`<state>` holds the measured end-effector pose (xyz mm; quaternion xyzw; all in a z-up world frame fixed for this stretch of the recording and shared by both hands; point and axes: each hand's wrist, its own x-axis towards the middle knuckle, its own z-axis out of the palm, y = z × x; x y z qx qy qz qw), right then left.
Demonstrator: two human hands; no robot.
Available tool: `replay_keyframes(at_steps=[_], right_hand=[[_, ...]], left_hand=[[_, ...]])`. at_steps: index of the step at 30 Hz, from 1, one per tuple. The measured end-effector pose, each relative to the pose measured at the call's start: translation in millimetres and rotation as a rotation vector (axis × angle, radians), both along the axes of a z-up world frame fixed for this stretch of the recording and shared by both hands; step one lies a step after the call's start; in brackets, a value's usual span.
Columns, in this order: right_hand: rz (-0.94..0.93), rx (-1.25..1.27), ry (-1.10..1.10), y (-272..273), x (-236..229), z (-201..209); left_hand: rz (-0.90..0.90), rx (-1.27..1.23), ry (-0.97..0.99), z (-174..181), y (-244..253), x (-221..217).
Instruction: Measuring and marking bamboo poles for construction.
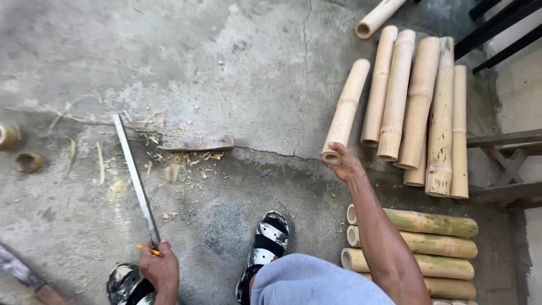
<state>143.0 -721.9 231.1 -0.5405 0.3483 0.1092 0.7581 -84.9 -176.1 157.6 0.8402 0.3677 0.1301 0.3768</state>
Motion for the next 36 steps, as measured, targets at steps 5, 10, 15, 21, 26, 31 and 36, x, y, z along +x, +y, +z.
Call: replay_keyframes(at_steps=[5,10,15,21,26,31,36], right_hand=[[-0.087,0.115,-0.100,55,-46,113],[-0.041,0.278,-0.030,69,-74,156],[-0.002,0.273,-0.018,58,-70,150],[-0.003,0.288,-0.063,42,-62,138],[-0.042,0.365,0.003,41,-49,146],[-0.032,0.155,0.113,53,-15,133],[0.132,-0.225,0.324,89,27,146]], left_hand=[[0.022,-0.055,0.006,23,-5,-4],[0.072,-0.217,0.025,60,-3,-15],[0.107,-0.307,0.074,62,8,-23],[0.149,-0.414,0.216,76,13,-27],[0.127,-0.408,0.214,64,16,-28],[0.081,-0.398,0.239,69,12,-28],[-0.032,-0.197,0.229,48,14,-26]])
